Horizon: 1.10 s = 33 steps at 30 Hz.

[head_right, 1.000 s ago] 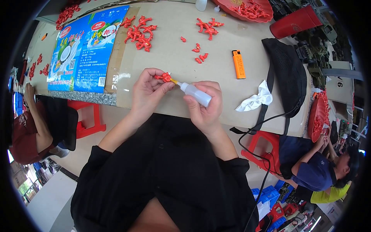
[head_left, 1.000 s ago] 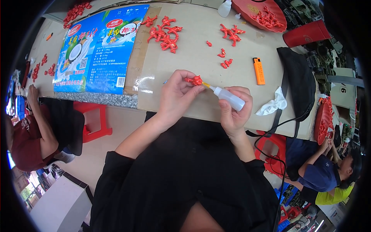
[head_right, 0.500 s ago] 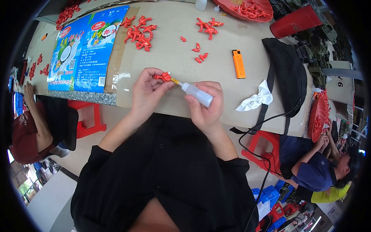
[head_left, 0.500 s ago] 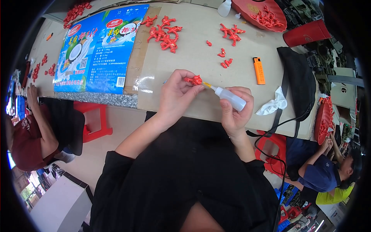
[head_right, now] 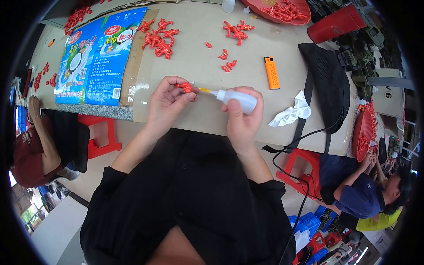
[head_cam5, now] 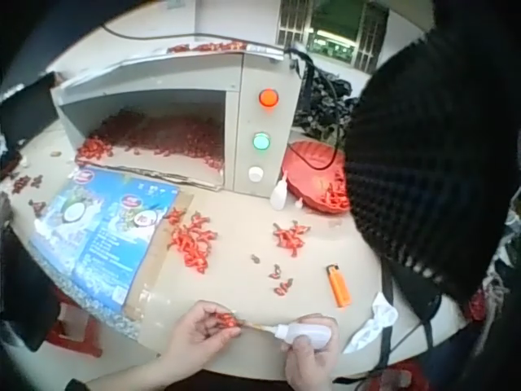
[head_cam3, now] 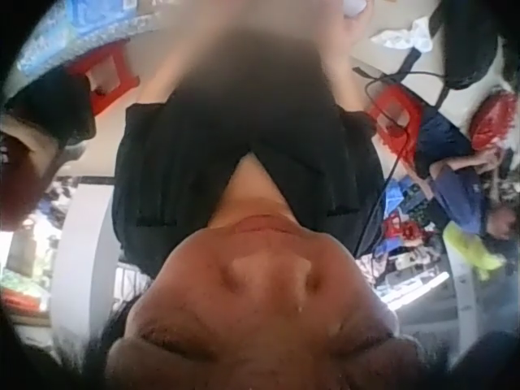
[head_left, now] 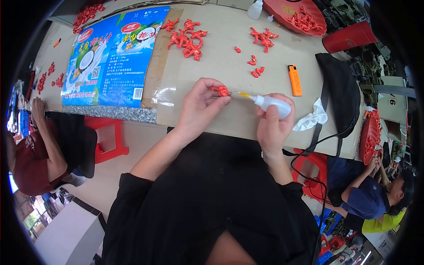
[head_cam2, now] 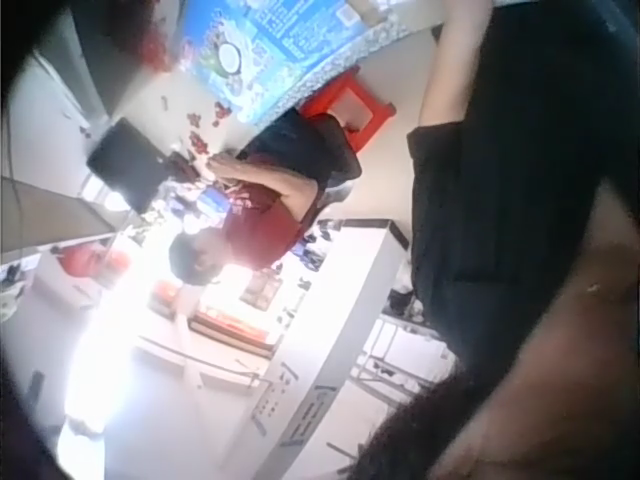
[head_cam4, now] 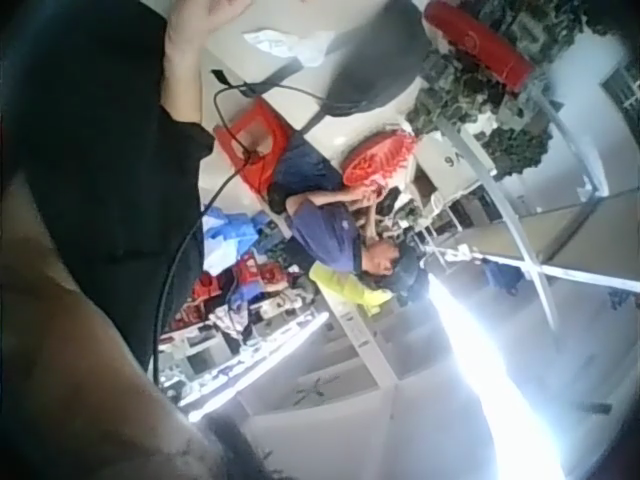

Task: The person applies glue from a glue bottle to small red plastic toy parts and joins them together by hand.

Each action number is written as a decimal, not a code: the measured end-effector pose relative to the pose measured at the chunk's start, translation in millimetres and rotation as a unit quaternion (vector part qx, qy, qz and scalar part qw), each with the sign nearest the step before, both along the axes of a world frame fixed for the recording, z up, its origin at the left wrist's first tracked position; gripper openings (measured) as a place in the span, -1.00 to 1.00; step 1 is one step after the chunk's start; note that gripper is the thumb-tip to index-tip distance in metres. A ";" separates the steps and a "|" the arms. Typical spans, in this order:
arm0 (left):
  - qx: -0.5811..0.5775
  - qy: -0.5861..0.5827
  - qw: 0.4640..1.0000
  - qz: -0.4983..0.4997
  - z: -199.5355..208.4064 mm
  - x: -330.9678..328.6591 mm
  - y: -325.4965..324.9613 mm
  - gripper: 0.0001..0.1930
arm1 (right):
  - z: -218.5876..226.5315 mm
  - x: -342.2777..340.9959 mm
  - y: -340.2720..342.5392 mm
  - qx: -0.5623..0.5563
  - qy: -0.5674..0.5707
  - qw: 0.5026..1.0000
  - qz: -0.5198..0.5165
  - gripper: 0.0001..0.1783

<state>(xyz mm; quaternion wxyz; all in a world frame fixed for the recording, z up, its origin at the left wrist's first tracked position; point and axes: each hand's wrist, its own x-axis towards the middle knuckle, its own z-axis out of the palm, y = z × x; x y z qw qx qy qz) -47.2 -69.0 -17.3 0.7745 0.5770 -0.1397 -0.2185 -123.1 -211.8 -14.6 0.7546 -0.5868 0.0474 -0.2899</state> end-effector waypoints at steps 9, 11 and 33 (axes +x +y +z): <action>0.013 0.025 0.992 -0.122 11.9 12.2 11.1 -0.65 | 18.4 10.6 -9.5 0.267 0.045 0.958 0.099 -0.81; 0.021 0.005 0.992 -0.125 13.6 12.1 11.9 -0.63 | 19.6 11.5 -11.2 0.271 0.047 0.955 0.107 -0.82; -0.180 0.267 0.922 -0.216 1.7 23.7 19.7 -0.79 | 3.7 1.2 -3.8 0.088 0.012 0.992 0.087 -0.75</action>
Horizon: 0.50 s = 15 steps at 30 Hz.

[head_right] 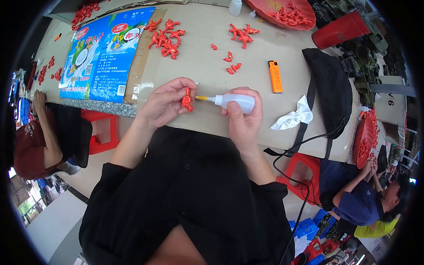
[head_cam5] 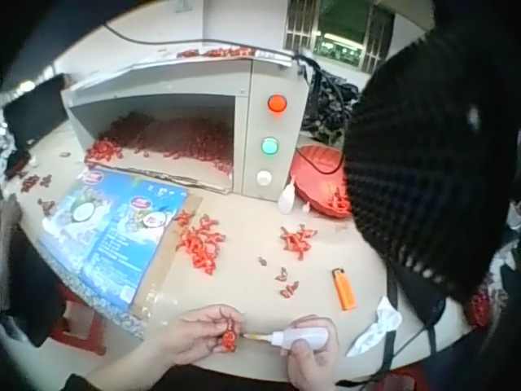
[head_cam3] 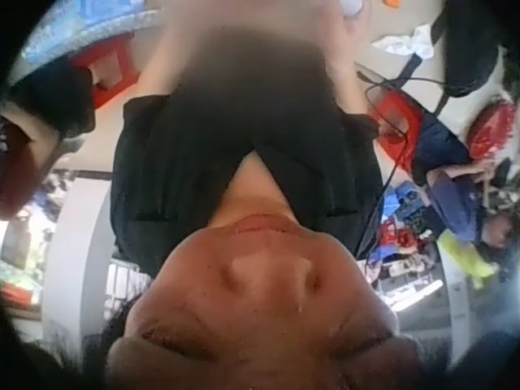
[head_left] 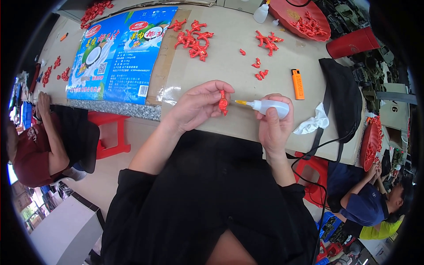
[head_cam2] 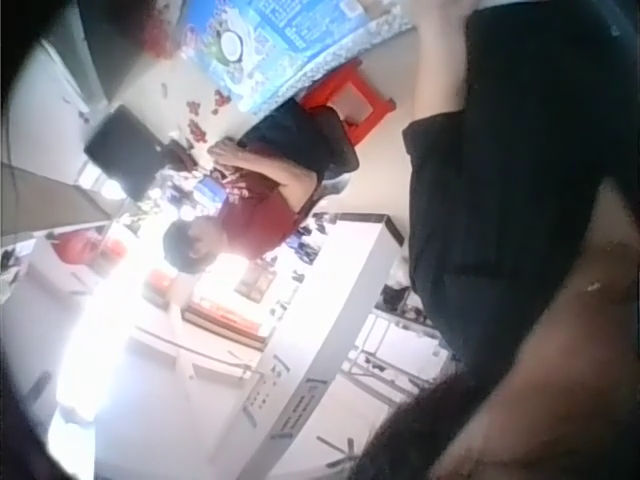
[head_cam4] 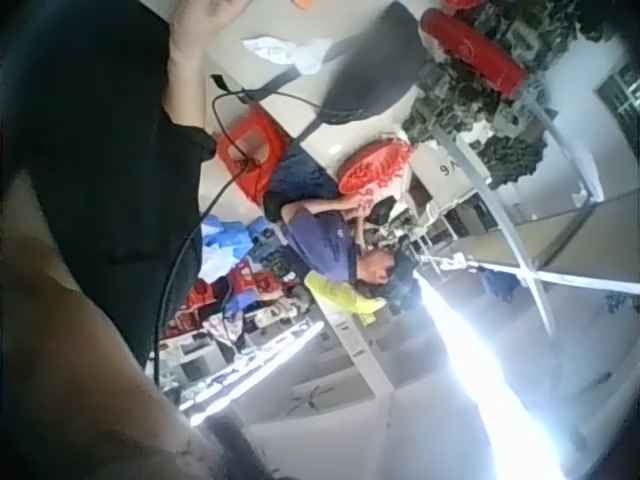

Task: The person applies glue from a glue bottle to small red plastic toy parts and joins them together by hand.

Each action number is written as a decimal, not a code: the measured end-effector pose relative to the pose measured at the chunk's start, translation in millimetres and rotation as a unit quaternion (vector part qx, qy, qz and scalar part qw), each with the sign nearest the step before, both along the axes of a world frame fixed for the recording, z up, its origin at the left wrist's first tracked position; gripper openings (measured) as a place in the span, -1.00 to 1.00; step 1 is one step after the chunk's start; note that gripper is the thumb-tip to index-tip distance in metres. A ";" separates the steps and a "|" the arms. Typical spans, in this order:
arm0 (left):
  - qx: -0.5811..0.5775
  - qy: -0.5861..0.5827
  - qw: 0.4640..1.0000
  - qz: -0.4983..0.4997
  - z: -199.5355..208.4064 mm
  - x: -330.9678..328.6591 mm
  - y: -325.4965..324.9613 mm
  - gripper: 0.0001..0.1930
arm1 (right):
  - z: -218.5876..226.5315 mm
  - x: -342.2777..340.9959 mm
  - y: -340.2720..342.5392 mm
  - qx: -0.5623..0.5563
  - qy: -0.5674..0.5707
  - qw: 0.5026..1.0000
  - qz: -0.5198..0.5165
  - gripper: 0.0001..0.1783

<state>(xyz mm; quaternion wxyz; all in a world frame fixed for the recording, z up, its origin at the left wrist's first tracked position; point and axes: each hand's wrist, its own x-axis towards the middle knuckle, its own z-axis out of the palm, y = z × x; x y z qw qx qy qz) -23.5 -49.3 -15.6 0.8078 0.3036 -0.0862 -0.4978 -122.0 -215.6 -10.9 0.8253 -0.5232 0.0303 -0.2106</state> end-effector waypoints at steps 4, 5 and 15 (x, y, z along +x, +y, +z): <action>0.030 0.002 1.000 0.002 4.3 -2.3 -0.1 -0.68 | -3.0 -0.3 2.8 -0.037 -0.010 0.999 -0.002 -0.75; 0.031 0.003 1.000 0.003 4.5 -2.1 0.5 -0.68 | -2.8 -0.5 3.2 -0.049 -0.008 0.999 -0.004 -0.75; 0.079 -0.015 0.997 -0.004 8.8 -4.1 -1.2 -0.67 | -0.4 -3.7 4.7 -0.160 -0.029 0.986 -0.033 -0.73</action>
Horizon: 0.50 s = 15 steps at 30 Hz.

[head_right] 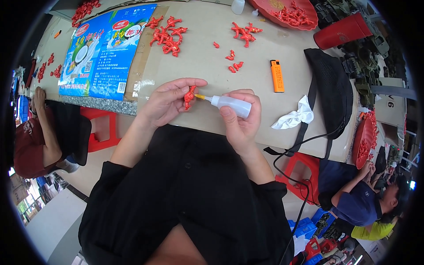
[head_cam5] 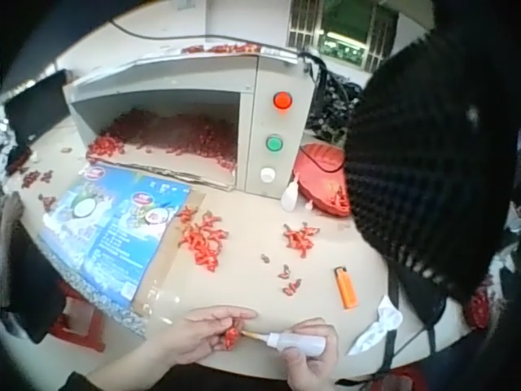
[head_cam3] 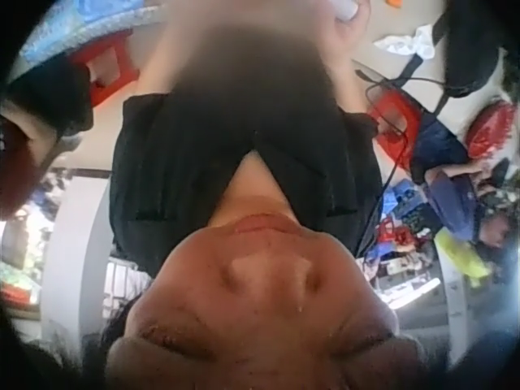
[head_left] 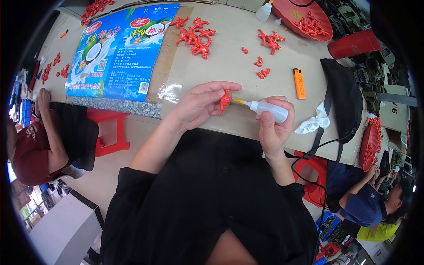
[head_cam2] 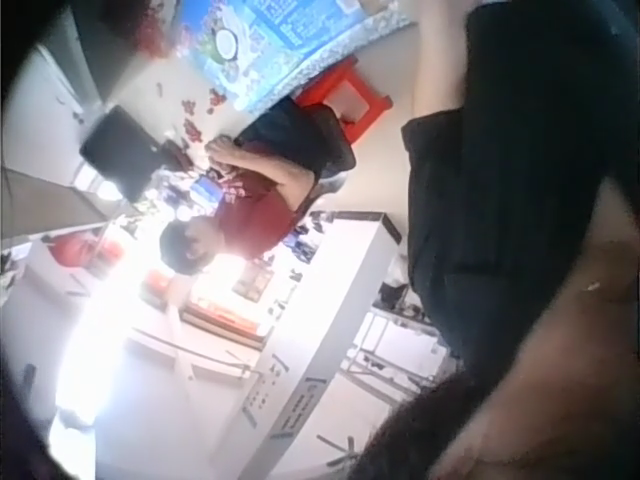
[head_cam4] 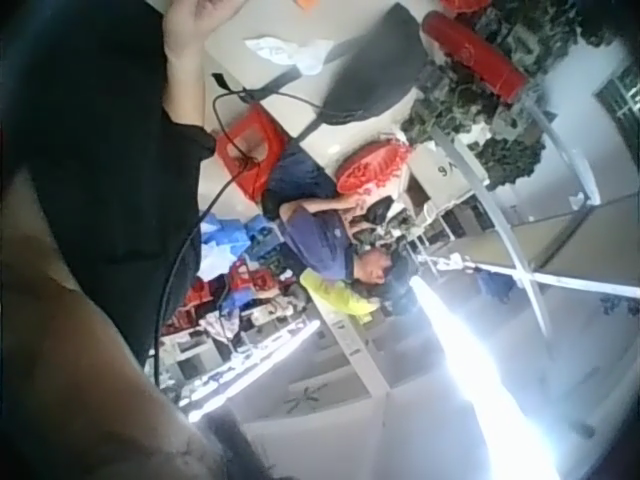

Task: The person applies glue from a glue bottle to small red plastic toy parts and joins them together by hand.

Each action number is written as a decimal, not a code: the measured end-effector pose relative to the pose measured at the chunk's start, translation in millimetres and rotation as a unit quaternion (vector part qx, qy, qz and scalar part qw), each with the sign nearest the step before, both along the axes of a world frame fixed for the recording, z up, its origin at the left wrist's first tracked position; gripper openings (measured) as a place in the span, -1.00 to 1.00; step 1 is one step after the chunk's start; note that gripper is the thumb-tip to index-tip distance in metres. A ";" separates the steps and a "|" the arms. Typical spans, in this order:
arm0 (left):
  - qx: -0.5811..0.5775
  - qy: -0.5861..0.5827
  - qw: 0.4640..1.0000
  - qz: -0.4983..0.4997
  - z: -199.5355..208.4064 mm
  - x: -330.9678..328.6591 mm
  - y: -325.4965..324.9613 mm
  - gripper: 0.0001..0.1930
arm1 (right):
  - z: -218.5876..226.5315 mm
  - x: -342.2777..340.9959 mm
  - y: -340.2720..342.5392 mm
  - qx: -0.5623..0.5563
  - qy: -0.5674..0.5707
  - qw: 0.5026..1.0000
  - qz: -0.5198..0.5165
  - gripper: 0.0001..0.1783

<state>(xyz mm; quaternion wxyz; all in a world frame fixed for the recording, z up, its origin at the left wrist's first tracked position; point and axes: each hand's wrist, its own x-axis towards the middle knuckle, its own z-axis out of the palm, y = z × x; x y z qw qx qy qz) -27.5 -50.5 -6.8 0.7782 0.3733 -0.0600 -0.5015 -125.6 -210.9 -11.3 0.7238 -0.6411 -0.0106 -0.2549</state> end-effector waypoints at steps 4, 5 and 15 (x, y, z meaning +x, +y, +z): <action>0.006 -0.001 1.000 0.002 -0.5 -0.1 -0.7 -0.67 | -1.9 -1.0 -0.2 -0.040 0.004 0.999 -0.006 -0.72; 0.006 -0.001 1.000 0.002 -0.8 0.0 -0.5 -0.67 | -2.0 -1.1 -0.1 -0.047 0.003 0.999 -0.008 -0.72; -0.003 -0.002 1.000 0.009 -0.3 -1.1 -0.8 -0.61 | -0.4 -1.1 -0.7 -0.075 0.009 0.997 -0.006 -0.72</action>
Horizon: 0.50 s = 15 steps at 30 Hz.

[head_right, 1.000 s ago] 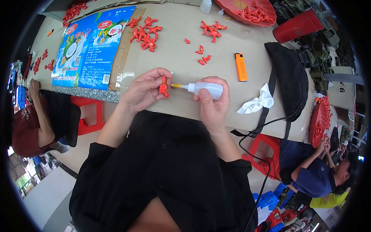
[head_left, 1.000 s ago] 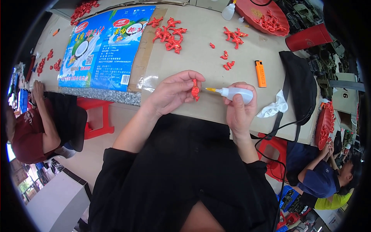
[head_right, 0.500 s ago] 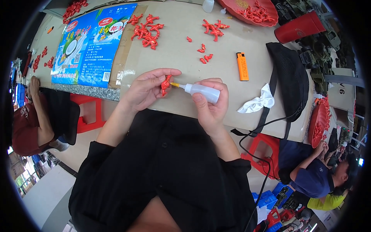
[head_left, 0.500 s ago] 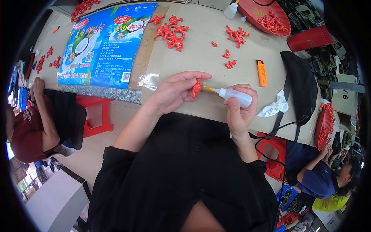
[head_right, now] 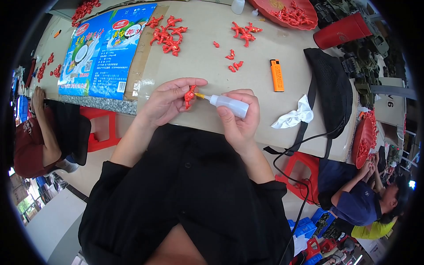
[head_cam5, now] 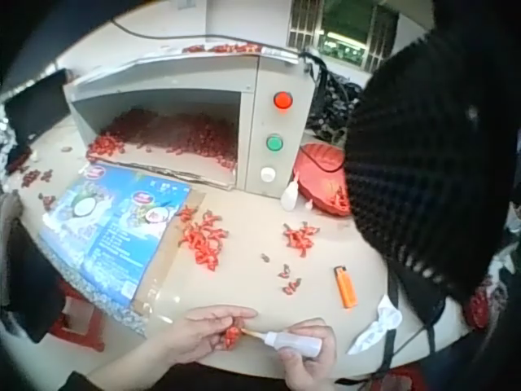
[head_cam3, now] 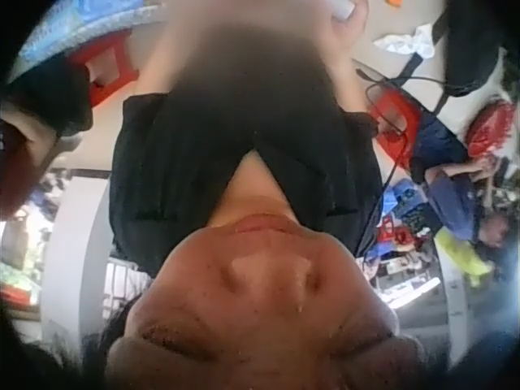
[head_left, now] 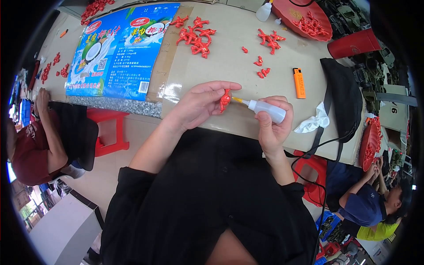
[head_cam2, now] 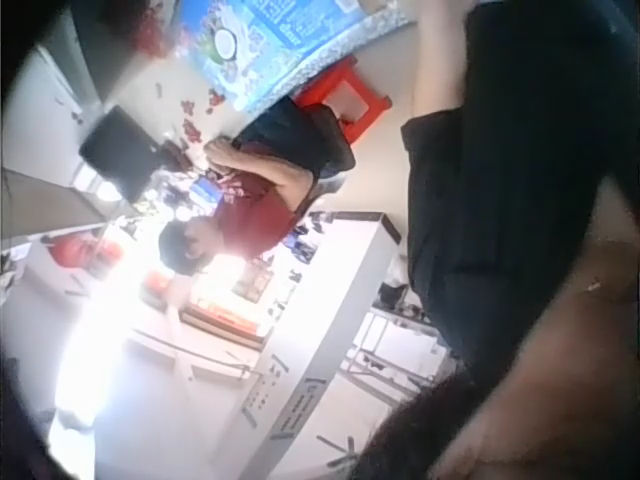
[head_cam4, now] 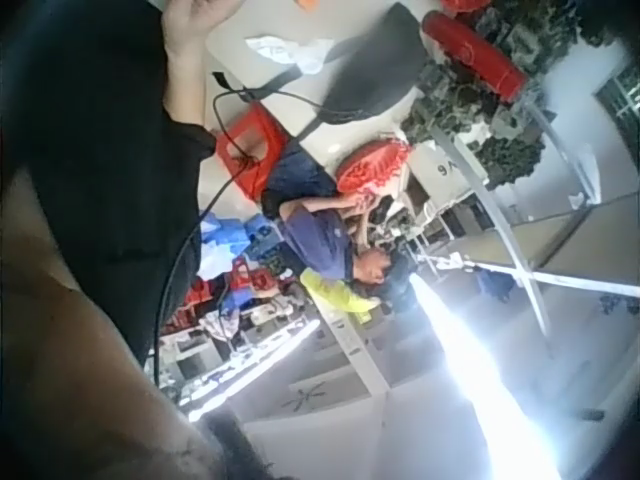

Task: The person applies glue from a glue bottle to small red plastic toy parts and joins them together by hand.

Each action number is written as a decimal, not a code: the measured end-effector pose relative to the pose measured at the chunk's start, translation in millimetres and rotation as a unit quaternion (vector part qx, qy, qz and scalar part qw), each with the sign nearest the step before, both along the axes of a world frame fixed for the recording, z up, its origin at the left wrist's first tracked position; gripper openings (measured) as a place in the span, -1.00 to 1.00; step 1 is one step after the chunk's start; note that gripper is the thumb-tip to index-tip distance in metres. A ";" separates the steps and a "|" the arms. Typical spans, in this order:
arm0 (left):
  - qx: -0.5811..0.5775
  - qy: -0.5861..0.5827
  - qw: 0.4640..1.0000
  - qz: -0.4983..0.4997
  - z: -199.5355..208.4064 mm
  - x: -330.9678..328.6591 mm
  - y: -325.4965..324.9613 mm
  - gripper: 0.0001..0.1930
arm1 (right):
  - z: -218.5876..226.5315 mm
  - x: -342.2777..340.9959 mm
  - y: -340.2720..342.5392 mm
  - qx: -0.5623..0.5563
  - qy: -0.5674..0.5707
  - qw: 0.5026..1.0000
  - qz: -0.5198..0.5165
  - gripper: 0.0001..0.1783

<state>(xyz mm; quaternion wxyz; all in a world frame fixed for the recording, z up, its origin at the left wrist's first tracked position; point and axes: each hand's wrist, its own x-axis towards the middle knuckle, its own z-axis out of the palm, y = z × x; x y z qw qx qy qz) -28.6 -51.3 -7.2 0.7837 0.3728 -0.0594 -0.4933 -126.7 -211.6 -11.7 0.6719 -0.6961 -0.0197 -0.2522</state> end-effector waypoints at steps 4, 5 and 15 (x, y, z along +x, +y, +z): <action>0.005 0.003 1.000 0.001 0.6 0.0 0.1 -0.61 | 0.0 0.3 0.4 -0.003 0.001 1.000 -0.005 -0.72; 0.005 0.004 1.000 0.001 0.4 0.0 0.0 -0.61 | 0.8 0.3 0.6 0.000 0.005 1.000 -0.005 -0.72; -0.001 -0.002 1.000 -0.003 -1.1 0.0 0.6 -0.64 | 2.4 -0.3 -0.9 -0.022 0.002 1.000 -0.006 -0.72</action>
